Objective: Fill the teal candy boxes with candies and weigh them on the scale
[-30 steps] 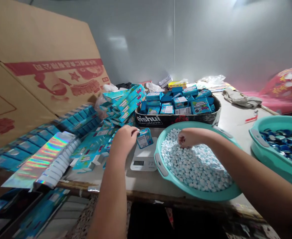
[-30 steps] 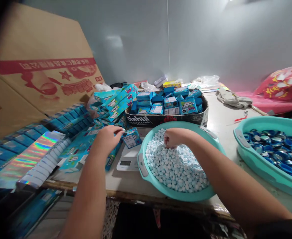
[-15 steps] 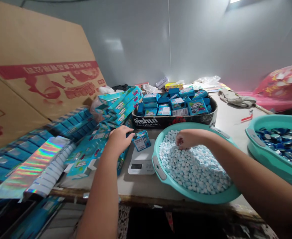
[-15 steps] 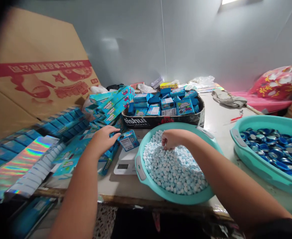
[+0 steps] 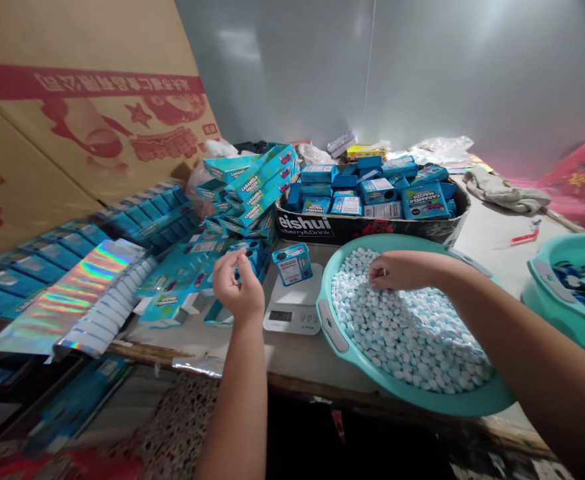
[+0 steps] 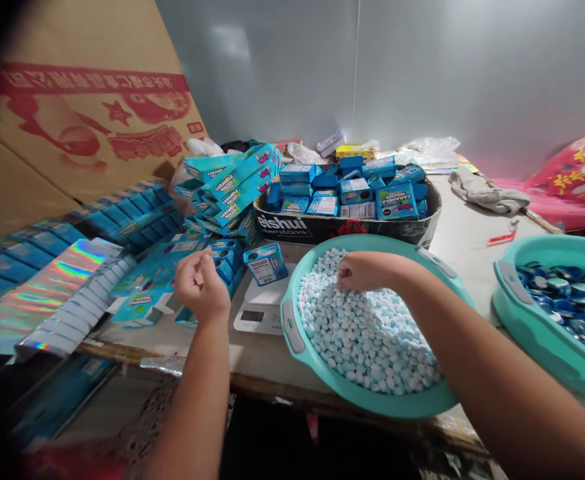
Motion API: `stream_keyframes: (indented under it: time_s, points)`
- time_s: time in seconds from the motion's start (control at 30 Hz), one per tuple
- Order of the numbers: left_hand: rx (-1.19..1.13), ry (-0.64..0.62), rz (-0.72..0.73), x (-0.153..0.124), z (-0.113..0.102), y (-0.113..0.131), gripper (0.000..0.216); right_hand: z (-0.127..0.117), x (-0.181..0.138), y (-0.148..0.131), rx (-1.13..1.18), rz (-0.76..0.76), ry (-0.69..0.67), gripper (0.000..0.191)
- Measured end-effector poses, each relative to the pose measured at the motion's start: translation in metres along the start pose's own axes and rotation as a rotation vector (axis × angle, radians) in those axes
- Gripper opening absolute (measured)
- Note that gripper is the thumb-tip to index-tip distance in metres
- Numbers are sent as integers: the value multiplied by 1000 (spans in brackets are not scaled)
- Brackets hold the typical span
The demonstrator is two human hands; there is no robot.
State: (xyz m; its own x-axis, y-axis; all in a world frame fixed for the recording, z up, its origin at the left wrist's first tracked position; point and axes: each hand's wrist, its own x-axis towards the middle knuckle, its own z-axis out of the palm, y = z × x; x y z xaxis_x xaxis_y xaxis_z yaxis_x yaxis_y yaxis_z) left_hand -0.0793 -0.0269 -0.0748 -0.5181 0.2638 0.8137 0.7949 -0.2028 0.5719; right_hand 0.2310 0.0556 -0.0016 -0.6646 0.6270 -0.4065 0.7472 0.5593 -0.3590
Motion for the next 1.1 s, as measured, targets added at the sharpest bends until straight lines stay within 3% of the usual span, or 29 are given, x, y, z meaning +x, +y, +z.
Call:
stream_keyframes:
  time_s: [0.27,0.47,0.7,0.83,0.93,1.0,1.03,1.07,1.1]
  points:
    - [-83,-137,50,-15,6,-3,25,0,-5,-11,-64,19,0,29]
    - [-86,-243,44,-25,5,8,22,-2,-7,-16,-34,48,-13,24]
    - [-120,-253,-166,-26,8,2,28,-5,-10,-19,-1,21,3,17]
    - [-121,-262,-189,-28,10,-5,27,-5,-10,-20,-12,-5,27,9]
    - [-73,-163,-80,-27,6,3,22,-4,-10,-18,0,-6,29,7]
    - [2,-78,63,-24,-1,23,18,-3,-9,-15,19,-9,25,8]
    - [39,-98,144,-22,-5,37,16,-3,-8,-12,27,-16,21,9]
    - [55,-206,228,-19,-10,54,14,-2,-7,-10,31,-21,20,10]
    - [35,-447,310,-18,-15,72,15,-1,-6,-6,32,-25,20,10]
